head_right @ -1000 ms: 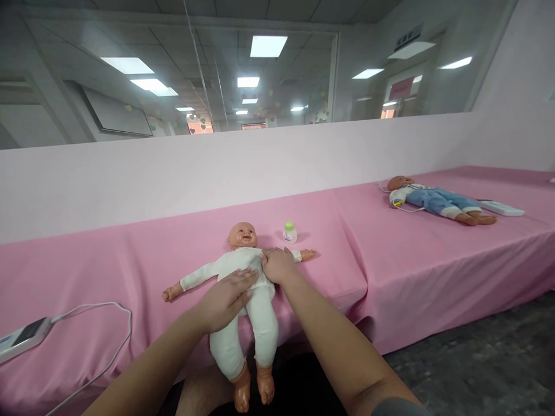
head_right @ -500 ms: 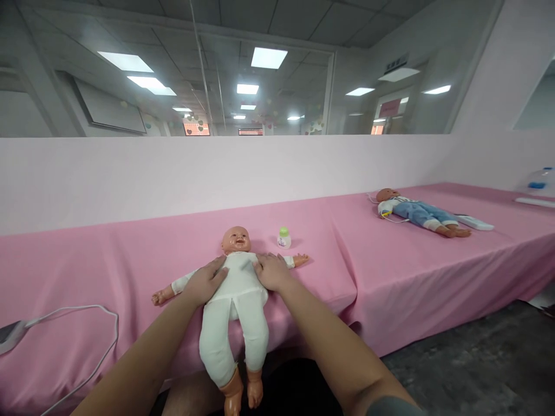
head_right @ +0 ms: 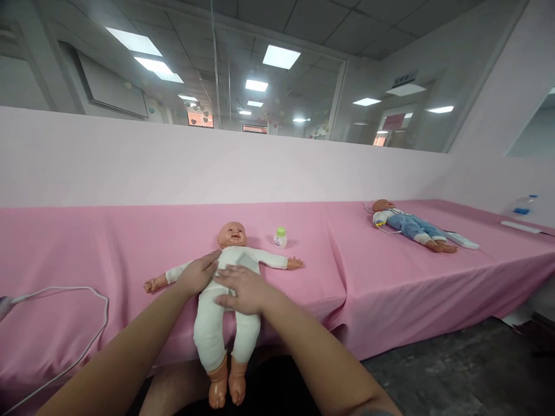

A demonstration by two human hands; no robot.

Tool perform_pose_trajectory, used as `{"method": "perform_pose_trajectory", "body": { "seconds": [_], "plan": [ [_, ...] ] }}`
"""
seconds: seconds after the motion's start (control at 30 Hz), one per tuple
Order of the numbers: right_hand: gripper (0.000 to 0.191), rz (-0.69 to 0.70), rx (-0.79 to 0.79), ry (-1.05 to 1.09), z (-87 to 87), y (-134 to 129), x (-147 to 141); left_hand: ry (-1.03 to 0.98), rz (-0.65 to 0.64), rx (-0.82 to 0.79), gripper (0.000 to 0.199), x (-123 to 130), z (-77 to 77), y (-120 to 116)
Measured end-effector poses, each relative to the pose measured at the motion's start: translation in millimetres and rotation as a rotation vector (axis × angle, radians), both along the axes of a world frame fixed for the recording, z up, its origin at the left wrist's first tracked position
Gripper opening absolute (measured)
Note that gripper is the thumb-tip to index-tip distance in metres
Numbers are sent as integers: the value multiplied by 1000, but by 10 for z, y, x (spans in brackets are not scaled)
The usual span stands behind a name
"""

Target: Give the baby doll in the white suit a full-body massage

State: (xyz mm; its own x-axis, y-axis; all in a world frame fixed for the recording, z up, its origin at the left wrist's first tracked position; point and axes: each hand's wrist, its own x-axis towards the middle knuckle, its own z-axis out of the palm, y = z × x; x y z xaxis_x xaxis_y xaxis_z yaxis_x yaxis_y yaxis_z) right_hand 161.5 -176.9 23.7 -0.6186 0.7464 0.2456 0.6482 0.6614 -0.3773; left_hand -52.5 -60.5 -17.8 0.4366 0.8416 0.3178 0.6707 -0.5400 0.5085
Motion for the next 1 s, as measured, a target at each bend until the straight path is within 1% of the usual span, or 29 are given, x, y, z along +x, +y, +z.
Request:
{"method": "perform_pose_trajectory", "body": {
  "seconds": [0.07,0.13,0.2,0.27,0.37,0.47,0.6,0.7,0.77,0.87,0.9,0.93,1.0],
  "plan": [
    [66,-47,-15,-30,-31,215,69,7,-2,-1,64,-7,-1,6],
    [64,-77,-34,-38,-54,400,128,21,11,-3,63,-5,11,-3],
    [64,-104,-52,-28,-82,535,175,26,23,-8,63,5,28,-27],
    [68,-172,-62,-3,-123,614,228,26,27,-5,63,18,40,-58],
    [75,-348,-69,52,-200,643,347,41,30,2,64,41,49,-103],
    [66,-497,-28,74,-267,605,468,66,47,-3,67,60,65,-122],
    [52,-579,60,51,-327,569,515,139,83,13,67,71,138,-143],
    [50,-603,77,49,-354,593,487,181,91,49,65,116,235,-296],
    [50,-601,84,46,-365,615,475,173,3,72,64,192,300,-492],
    [50,-585,107,49,-378,630,485,184,-242,64,62,359,360,-798],
    [50,-581,115,50,-382,630,492,196,-300,55,61,415,366,-862],
    [50,-579,119,50,-387,629,499,209,-337,47,60,463,365,-895],
    [50,-576,121,50,-398,629,508,228,-352,47,59,531,350,-861]
  ]
}}
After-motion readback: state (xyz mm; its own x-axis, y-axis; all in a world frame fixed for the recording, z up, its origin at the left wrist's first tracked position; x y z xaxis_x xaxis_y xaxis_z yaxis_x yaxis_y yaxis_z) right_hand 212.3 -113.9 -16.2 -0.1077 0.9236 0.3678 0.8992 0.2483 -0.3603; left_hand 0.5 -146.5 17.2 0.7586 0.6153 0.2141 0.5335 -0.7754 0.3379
